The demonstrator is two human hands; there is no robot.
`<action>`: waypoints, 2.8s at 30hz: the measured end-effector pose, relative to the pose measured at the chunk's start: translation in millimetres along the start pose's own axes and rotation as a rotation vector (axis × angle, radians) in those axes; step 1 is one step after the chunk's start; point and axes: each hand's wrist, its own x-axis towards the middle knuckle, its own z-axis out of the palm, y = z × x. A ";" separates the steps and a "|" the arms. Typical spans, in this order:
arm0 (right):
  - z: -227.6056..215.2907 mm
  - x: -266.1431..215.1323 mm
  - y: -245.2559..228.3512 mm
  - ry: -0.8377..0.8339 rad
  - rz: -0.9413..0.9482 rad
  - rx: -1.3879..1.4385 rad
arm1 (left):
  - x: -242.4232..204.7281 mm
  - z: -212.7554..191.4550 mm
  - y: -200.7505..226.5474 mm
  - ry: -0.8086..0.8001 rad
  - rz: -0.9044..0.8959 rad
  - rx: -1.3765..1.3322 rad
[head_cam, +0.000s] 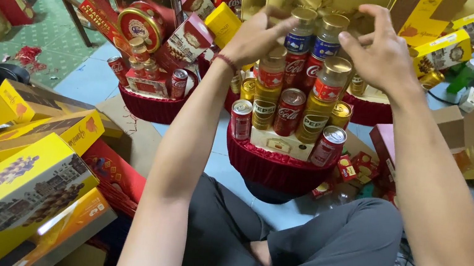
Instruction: The person sits on the floor and arranges various items into a red circular gift basket. They place soda cans and small glass jars into the basket, adjusting their positions to fit neatly. The person also handles a red box and a gold-wrapped item, placing them into the arrangement.
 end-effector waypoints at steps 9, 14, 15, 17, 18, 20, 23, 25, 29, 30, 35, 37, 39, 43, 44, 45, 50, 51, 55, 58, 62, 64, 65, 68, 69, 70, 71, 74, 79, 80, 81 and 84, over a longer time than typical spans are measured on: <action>43.6 -62.8 90.8 0.220 -0.124 0.380 | -121.5 73.3 -20.2 0.892 0.496 -0.232; 108.2 -145.6 165.5 0.366 -0.010 0.559 | -216.1 177.7 -99.6 0.790 0.266 -0.210; 123.4 -164.4 183.3 0.432 0.026 0.570 | -232.0 196.9 -116.6 0.747 0.189 -0.218; 178.1 -195.1 235.1 0.506 0.132 0.601 | -245.5 233.4 -160.3 0.761 0.140 -0.214; 204.4 -208.4 261.0 0.596 0.226 0.638 | -248.7 250.1 -181.4 0.775 0.110 -0.204; 217.6 -222.6 251.0 0.592 0.249 0.673 | -244.8 264.0 -188.9 0.714 0.097 -0.188; 232.5 -244.3 218.8 0.481 0.302 0.678 | -246.7 273.9 -182.7 0.606 0.085 -0.166; 241.3 -243.9 198.5 0.403 0.326 0.656 | -243.6 273.6 -182.1 0.544 0.116 -0.159; 238.4 -248.1 183.5 0.107 0.307 0.319 | -251.2 286.6 -183.2 0.395 0.094 -0.176; 235.4 -247.9 180.2 0.035 0.297 0.294 | -253.0 288.7 -182.0 0.370 0.083 -0.178; 233.5 -249.5 185.0 -0.066 0.302 0.223 | -254.6 292.5 -189.5 0.292 -0.046 -0.240; 231.3 -248.4 183.0 -0.095 0.302 0.196 | -254.1 291.5 -193.2 0.259 -0.114 -0.252; 229.2 -247.9 181.1 -0.190 0.258 0.094 | -255.8 290.6 -196.9 0.208 -0.182 -0.274; 217.1 -245.6 169.2 -0.286 0.258 0.053 | -257.1 288.8 -195.5 0.186 -0.221 -0.298; 216.3 -244.9 168.8 -0.308 0.253 0.032 | -256.8 288.5 -195.1 0.176 -0.235 -0.303; 215.4 -244.3 168.3 -0.330 0.247 0.012 | -256.6 288.1 -194.5 0.165 -0.248 -0.307; 216.9 -241.1 168.7 -0.379 0.285 -0.022 | -258.0 287.3 -193.5 0.121 -0.248 -0.307; 217.6 -241.2 169.4 -0.383 0.293 -0.031 | -258.5 286.6 -192.3 0.109 -0.245 -0.307; 215.1 -242.2 167.8 -0.386 0.282 -0.023 | -259.1 287.7 -194.4 0.097 -0.234 -0.297; 213.7 -243.6 166.6 -0.361 0.288 0.018 | -259.4 289.3 -198.2 0.088 -0.221 -0.297; 216.7 -244.2 169.7 -0.355 0.272 -0.009 | -259.1 288.0 -195.8 0.084 -0.227 -0.306; 217.5 -244.5 171.1 -0.353 0.269 -0.006 | -259.3 288.3 -196.8 0.087 -0.230 -0.308; 218.1 -244.6 172.3 -0.357 0.270 -0.012 | -259.5 289.2 -198.6 0.087 -0.228 -0.307; 218.1 -244.1 171.3 -0.360 0.278 -0.008 | -259.9 290.6 -201.3 0.086 -0.221 -0.310; 217.7 -243.8 170.3 -0.358 0.286 0.000 | -259.9 290.9 -201.8 0.084 -0.213 -0.314; 217.0 -243.5 169.4 -0.359 0.286 0.000 | -259.8 289.3 -199.6 0.084 -0.214 -0.314; 216.2 -243.2 168.7 -0.363 0.285 -0.007 | -259.7 287.8 -197.4 0.081 -0.220 -0.313; 214.4 -242.6 166.9 -0.373 0.288 -0.012 | -259.9 285.2 -192.9 0.074 -0.227 -0.312; 215.7 -242.7 169.7 -0.391 0.292 -0.014 | -259.5 284.8 -190.9 0.066 -0.227 -0.301; 215.8 -242.7 169.7 -0.393 0.290 -0.010 | -259.7 285.3 -191.8 0.066 -0.222 -0.303; 215.9 -242.8 169.7 -0.396 0.288 -0.007 | -259.9 285.7 -192.7 0.065 -0.217 -0.306; 219.4 -242.6 173.7 -0.393 0.287 -0.027 | -260.2 286.0 -193.6 0.060 -0.217 -0.297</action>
